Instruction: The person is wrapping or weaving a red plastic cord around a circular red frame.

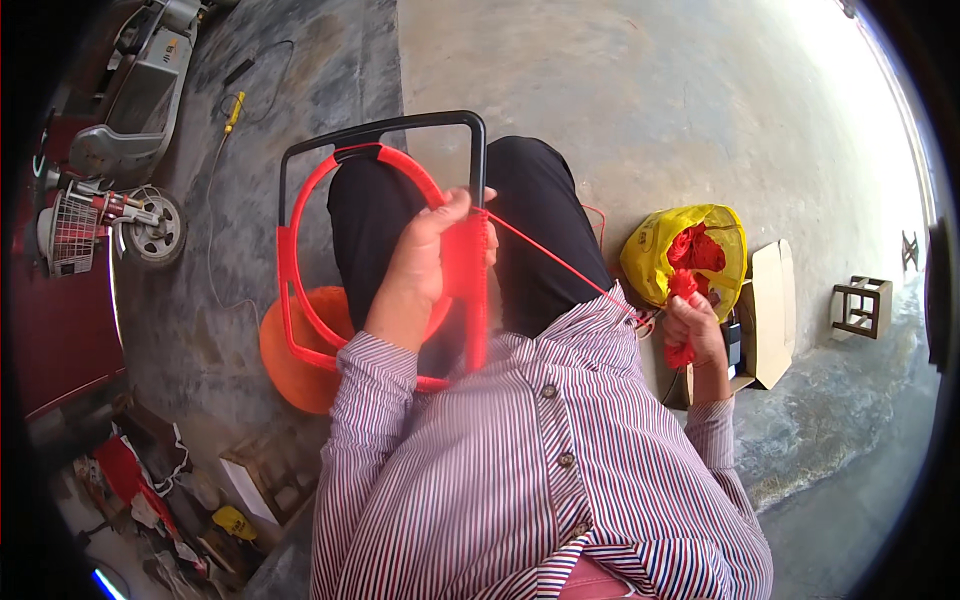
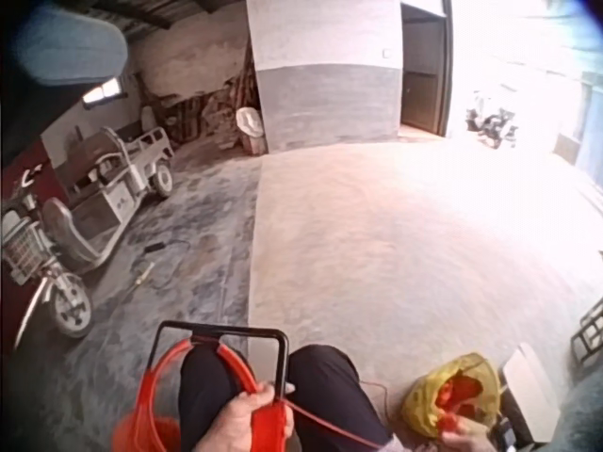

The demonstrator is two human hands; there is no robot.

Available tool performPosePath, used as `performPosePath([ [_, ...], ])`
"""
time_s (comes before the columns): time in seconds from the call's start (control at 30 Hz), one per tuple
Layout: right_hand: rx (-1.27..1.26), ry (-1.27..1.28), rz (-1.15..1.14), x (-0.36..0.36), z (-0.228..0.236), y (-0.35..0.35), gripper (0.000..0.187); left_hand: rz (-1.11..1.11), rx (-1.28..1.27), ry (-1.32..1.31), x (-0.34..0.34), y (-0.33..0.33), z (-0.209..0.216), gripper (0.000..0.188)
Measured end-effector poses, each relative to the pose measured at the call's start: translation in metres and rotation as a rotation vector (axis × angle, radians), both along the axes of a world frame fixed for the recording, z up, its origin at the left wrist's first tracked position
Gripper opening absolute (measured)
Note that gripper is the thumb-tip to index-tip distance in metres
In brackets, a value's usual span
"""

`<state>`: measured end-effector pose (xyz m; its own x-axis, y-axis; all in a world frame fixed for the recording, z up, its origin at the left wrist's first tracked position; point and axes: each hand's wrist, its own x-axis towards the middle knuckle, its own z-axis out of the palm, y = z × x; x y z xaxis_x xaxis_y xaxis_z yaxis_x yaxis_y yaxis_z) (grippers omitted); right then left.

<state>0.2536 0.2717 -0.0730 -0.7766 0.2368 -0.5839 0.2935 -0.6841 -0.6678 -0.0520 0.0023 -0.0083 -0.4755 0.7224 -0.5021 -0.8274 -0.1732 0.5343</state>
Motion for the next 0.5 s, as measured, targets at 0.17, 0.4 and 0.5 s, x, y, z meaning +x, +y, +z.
performPosePath([
  [0.17, 0.118, -0.267, -0.339, -0.023, -0.040, 0.006, 0.017, 0.009, -0.076, 0.026, 0.011, 0.004, -0.003, 0.014],
  [0.4, 0.421, 0.151, 0.043, -0.158, 0.060, -0.016, 0.033, 0.107, -0.139, 0.192, 0.023, 0.015, -0.017, 0.031],
  [0.5, 1.025, 0.304, 0.278, -0.208, 0.081, -0.033, 0.021, 0.193, -0.094, 0.318, 0.026, 0.016, -0.019, 0.054],
])
